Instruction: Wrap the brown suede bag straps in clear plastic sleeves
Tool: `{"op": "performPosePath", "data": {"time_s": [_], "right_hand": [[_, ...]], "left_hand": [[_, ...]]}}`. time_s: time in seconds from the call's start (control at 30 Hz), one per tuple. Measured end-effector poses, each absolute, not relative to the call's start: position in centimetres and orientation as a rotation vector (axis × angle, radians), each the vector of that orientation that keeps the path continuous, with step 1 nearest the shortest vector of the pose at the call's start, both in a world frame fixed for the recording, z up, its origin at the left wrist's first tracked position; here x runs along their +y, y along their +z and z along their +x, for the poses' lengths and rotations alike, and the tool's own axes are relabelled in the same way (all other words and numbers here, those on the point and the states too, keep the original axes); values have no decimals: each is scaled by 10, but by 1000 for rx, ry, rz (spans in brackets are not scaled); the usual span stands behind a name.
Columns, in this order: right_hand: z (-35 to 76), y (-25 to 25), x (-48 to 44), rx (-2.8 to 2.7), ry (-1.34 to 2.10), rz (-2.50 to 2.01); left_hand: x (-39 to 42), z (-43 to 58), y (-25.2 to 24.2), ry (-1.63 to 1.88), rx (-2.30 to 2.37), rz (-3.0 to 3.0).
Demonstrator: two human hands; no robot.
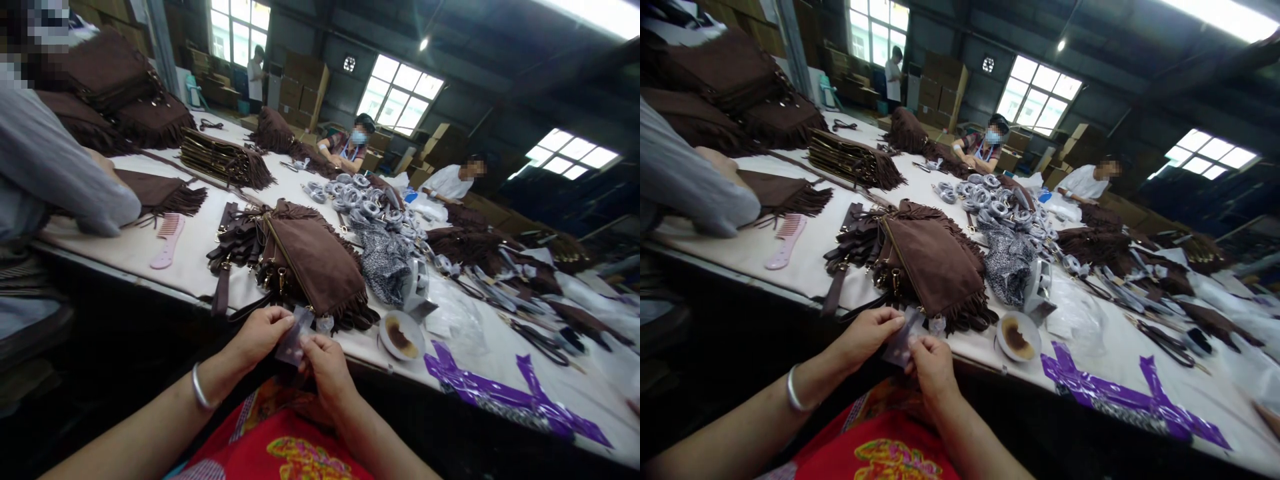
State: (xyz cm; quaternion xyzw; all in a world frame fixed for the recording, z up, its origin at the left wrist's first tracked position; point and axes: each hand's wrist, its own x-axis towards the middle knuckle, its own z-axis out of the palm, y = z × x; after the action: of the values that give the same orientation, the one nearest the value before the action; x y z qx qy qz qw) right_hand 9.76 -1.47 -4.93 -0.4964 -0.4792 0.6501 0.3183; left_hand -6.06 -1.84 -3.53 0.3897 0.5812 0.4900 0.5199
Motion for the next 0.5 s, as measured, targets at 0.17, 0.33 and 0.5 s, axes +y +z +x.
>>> {"op": "performPosePath", "data": {"time_s": [0.17, 0.33, 0.5], "right_hand": [[86, -49, -10, -1144, 1734, -1270], [82, -47, -11, -1189, 1740, -1228], [105, -39, -8, -1692, 1225, -1236]], "left_hand": [[-8, -59, -24, 1184, 1421, 971], [-8, -58, -30, 1038, 1293, 1018], [-2, -55, -30, 1001, 1316, 1027]]}}
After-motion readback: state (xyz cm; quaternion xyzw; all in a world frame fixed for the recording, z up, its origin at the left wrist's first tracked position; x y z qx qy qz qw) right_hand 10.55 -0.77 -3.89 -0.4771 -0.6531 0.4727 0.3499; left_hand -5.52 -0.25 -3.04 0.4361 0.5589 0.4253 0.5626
